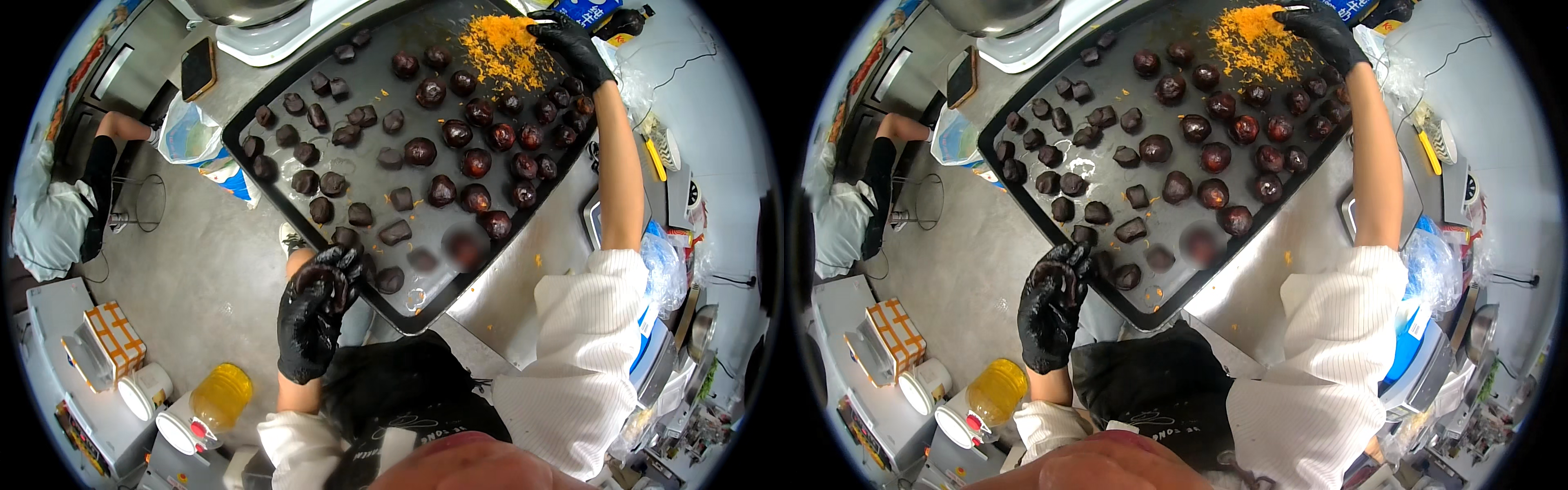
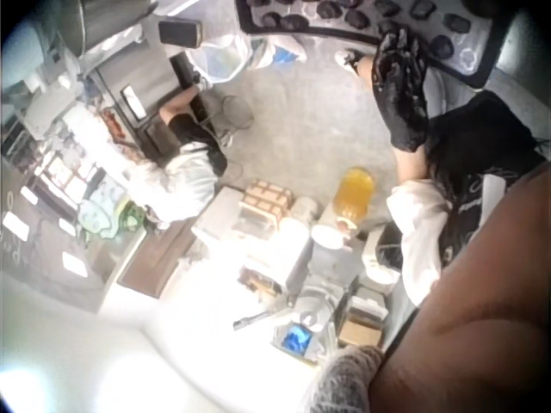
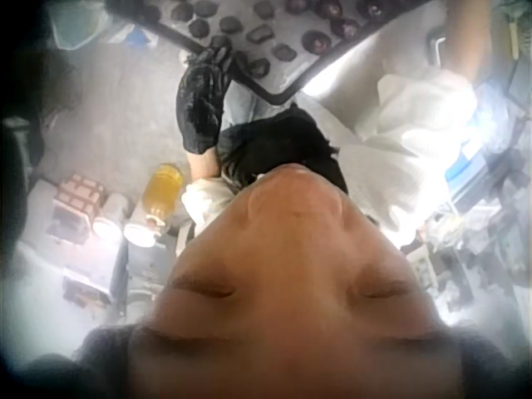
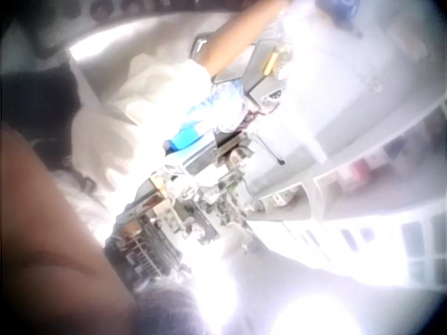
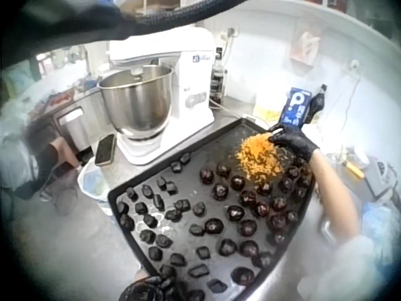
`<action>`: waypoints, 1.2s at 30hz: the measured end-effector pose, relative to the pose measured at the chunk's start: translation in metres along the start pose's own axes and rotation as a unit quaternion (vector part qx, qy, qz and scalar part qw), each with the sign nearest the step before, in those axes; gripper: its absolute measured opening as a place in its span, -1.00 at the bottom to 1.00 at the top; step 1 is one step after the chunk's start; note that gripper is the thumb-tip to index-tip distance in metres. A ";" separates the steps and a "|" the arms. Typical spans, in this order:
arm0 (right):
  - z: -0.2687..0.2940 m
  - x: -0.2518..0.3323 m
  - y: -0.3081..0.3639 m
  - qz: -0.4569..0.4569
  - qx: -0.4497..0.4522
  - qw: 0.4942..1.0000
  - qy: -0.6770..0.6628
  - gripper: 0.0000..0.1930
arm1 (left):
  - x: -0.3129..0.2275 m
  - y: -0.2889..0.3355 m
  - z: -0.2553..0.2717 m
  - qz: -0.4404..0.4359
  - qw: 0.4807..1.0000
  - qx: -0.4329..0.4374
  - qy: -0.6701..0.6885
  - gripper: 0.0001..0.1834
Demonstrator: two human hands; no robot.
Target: The person repeatedly takes small dark dough pieces, flattens them, and fills them with an orange paste. They then seal the dough around the filling and place the finished items onto a metal tray. The process is repeated multiple times in a commercial kitchen setting.
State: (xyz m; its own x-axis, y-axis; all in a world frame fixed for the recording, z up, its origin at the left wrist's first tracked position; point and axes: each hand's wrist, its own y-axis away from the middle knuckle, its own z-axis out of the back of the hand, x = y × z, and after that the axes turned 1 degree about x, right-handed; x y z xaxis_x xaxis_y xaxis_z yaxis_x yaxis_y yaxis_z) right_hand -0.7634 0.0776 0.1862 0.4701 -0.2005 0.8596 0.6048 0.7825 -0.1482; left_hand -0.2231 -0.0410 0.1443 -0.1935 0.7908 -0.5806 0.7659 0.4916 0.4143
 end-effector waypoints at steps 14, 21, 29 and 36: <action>-0.006 0.012 0.052 -0.029 -0.044 0.989 0.136 -0.66 | 0.009 -0.037 -0.061 0.051 0.981 0.178 0.050 -0.56; -0.083 0.147 0.161 -0.020 0.072 0.995 0.065 -0.68 | 0.033 -0.050 -0.087 -0.150 0.924 0.207 -0.284 -0.61; -0.139 0.158 0.213 -0.047 0.138 0.989 -0.028 -0.70 | 0.048 -0.033 -0.110 -0.304 0.845 0.185 -0.399 -0.68; -0.155 0.148 0.227 0.178 0.078 0.974 0.113 -0.67 | 0.043 -0.020 -0.108 -0.346 0.735 0.152 -0.562 -0.60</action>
State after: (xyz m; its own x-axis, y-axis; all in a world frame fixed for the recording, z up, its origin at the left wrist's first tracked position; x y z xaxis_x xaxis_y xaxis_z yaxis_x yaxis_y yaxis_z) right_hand -0.4571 0.1343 0.2037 0.7721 -0.0107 0.6354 0.2804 0.9030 -0.3255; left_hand -0.3130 0.0220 0.1866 -0.1037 -0.4966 -0.8618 0.8573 0.3947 -0.3306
